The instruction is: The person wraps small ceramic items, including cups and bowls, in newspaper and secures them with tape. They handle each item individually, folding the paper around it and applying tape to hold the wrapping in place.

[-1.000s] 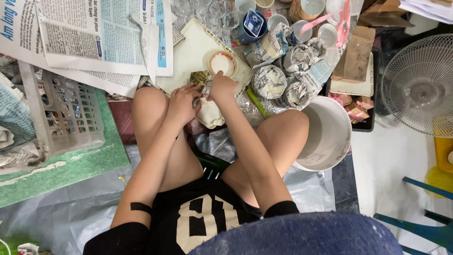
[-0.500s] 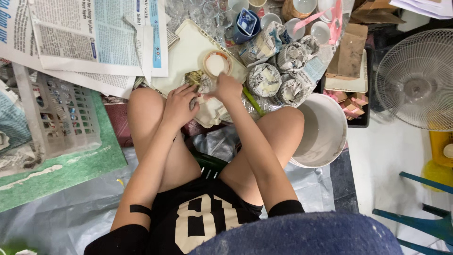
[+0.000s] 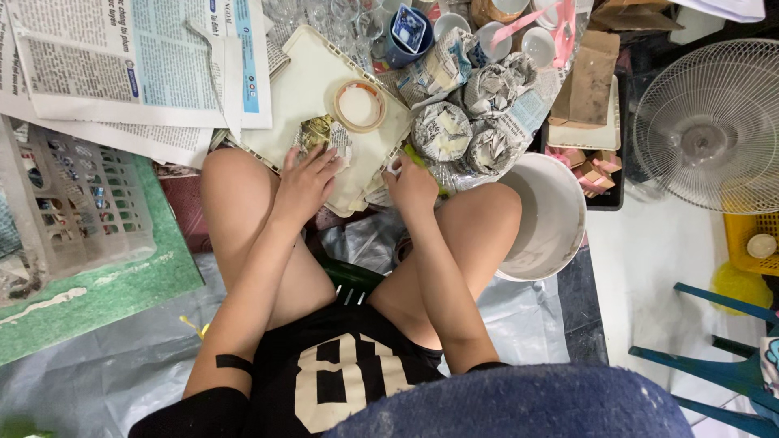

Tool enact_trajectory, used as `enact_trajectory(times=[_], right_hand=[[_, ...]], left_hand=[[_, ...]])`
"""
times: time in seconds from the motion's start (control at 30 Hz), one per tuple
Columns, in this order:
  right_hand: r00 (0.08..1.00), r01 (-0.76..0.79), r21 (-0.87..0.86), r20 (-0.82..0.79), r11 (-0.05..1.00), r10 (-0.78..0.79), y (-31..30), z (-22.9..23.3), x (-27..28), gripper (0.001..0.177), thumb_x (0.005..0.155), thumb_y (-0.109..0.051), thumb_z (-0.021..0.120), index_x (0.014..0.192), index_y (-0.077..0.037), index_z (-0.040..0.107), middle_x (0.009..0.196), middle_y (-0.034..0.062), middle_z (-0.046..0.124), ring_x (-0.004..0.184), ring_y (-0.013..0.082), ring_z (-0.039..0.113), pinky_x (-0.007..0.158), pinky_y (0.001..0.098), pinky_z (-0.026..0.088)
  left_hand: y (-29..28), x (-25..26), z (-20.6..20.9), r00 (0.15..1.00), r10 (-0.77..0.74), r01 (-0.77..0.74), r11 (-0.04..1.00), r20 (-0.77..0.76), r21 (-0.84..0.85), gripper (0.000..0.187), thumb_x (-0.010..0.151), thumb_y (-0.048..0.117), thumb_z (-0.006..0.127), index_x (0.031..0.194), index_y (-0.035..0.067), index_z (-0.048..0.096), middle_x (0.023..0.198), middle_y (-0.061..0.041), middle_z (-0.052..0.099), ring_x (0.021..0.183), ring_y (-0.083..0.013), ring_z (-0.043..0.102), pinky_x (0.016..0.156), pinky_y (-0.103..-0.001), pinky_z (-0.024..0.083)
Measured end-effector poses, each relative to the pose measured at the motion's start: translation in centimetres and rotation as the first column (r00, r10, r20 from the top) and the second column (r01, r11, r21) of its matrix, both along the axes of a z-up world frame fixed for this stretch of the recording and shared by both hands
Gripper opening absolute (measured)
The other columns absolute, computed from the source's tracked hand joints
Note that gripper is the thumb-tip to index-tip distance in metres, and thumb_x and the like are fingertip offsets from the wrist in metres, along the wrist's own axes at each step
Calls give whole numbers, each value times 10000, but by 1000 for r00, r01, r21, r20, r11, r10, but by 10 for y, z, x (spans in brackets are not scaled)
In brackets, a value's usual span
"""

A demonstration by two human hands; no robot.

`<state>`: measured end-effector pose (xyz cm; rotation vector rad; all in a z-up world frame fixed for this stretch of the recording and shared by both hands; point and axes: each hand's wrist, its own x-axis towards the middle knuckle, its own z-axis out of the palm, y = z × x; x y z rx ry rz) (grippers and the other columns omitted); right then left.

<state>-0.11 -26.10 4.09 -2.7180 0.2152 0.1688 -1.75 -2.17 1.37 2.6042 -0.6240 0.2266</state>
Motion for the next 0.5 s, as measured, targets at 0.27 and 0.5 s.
enact_trajectory(times=[0.27, 0.5], right_hand=[[987, -24, 33, -161, 999, 29, 12, -27, 9, 182, 799, -300, 783, 890, -148, 740, 869, 103, 761, 858, 327, 724, 734, 483, 552], [955, -184, 326, 281, 927, 90, 22, 15, -2, 329, 857, -200, 802, 1062, -74, 578, 944, 122, 703, 863, 312, 696, 727, 402, 543]], left_hand=[[-3, 0, -26, 1000, -18, 18, 1000, 26, 21, 457, 914, -13, 611, 1361, 64, 666, 1474, -145, 609, 1374, -324, 567, 1206, -452, 372], [-2, 5, -11, 992, -13, -12, 980, -126, -200, 510, 786, -59, 662, 1265, 107, 714, 1446, -116, 621, 1379, -338, 542, 1177, -448, 422]])
